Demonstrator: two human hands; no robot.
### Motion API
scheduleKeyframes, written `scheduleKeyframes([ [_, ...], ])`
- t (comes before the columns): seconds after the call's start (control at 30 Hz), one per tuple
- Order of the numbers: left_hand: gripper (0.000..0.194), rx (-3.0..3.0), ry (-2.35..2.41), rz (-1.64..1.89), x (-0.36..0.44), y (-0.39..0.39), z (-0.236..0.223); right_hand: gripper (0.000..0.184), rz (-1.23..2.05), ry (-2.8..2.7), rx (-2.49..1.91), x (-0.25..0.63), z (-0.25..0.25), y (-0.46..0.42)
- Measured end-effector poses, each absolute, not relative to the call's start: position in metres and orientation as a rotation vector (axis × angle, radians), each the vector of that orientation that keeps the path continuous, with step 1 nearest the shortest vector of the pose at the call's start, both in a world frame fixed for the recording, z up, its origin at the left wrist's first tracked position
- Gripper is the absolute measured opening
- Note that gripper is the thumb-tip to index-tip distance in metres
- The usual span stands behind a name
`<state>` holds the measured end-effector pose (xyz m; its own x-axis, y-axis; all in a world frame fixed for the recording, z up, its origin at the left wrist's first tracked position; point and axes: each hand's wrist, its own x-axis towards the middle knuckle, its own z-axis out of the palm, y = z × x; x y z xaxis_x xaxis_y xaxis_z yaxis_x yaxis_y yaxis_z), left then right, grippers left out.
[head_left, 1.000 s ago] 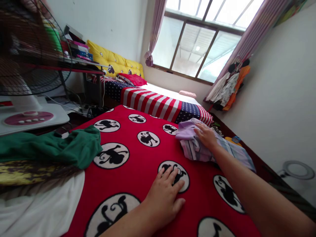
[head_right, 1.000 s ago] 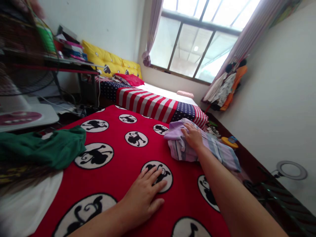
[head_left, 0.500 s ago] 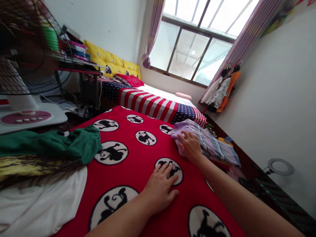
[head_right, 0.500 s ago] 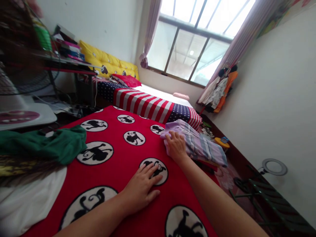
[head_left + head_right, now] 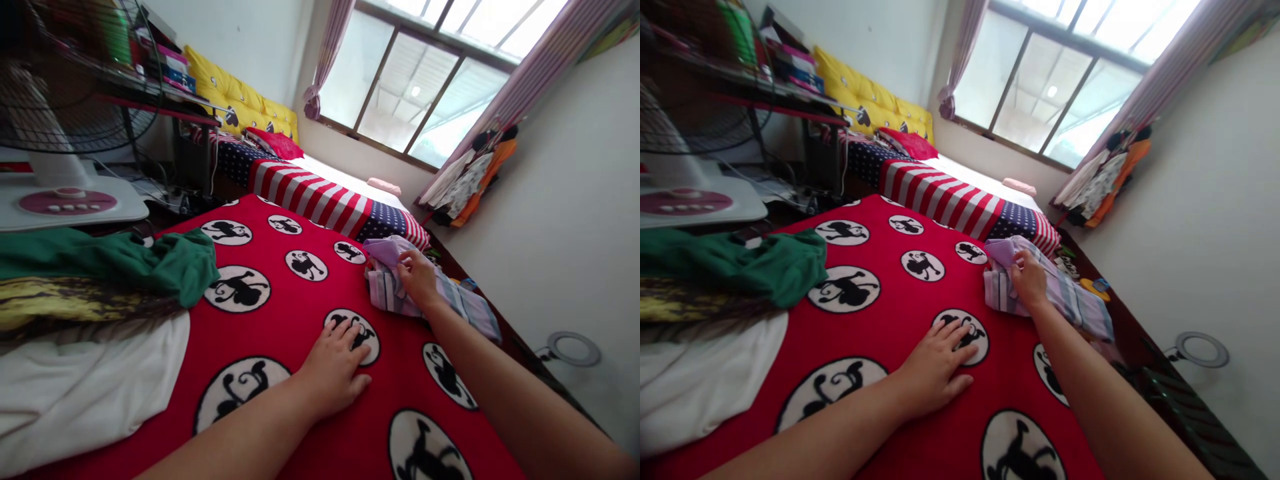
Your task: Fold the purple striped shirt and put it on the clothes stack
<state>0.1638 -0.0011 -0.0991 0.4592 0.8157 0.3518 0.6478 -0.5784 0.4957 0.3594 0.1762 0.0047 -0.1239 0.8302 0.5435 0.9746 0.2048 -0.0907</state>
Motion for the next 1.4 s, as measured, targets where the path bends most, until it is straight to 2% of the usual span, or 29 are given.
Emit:
scheduleKeyframes([
  [0.13, 0.049, 2.427, 1.256, 0.824, 0.163, -0.001, -0.099, 0.028, -0.421, -2.22, -1.673, 0.355, 0.005, 0.171],
  [0.4, 0.049, 2.431, 1.258, 0.818, 0.164, -0.002, -0.099, 0.035, -0.584, -2.308, -1.825, 0.337, -0.001, 0.166],
  [0.57, 0.047, 2.421, 1.251, 0.817, 0.162, -0.001, -0.098, 0.023, -0.501, -2.398, -1.833, 0.337, 0.001, 0.17],
  [0.7, 0.047, 2.413, 1.243, 0.821, 0.162, -0.001, -0.097, 0.024, -0.487, -2.262, -1.826, 0.342, 0.019, 0.179],
  [0.9, 0.048, 2.409, 1.242, 0.817, 0.163, -0.002, -0.097, 0.03, -0.678, -1.699, -1.81, 0.36, 0.055, 0.211],
  [1.07, 0.047, 2.395, 1.23, 0.825, 0.162, -0.002, -0.096, 0.034, -0.658, -1.733, -1.792, 0.354, 0.022, 0.22],
  [1.2, 0.046, 2.385, 1.226, 0.823, 0.161, -0.001, -0.095, 0.029, -0.578, -1.842, -1.754, 0.352, -0.014, 0.219],
  [1.4, 0.048, 2.394, 1.224, 0.826, 0.162, 0.0, -0.098, 0.036, -0.561, -1.783, -1.683, 0.36, 0.019, 0.218],
])
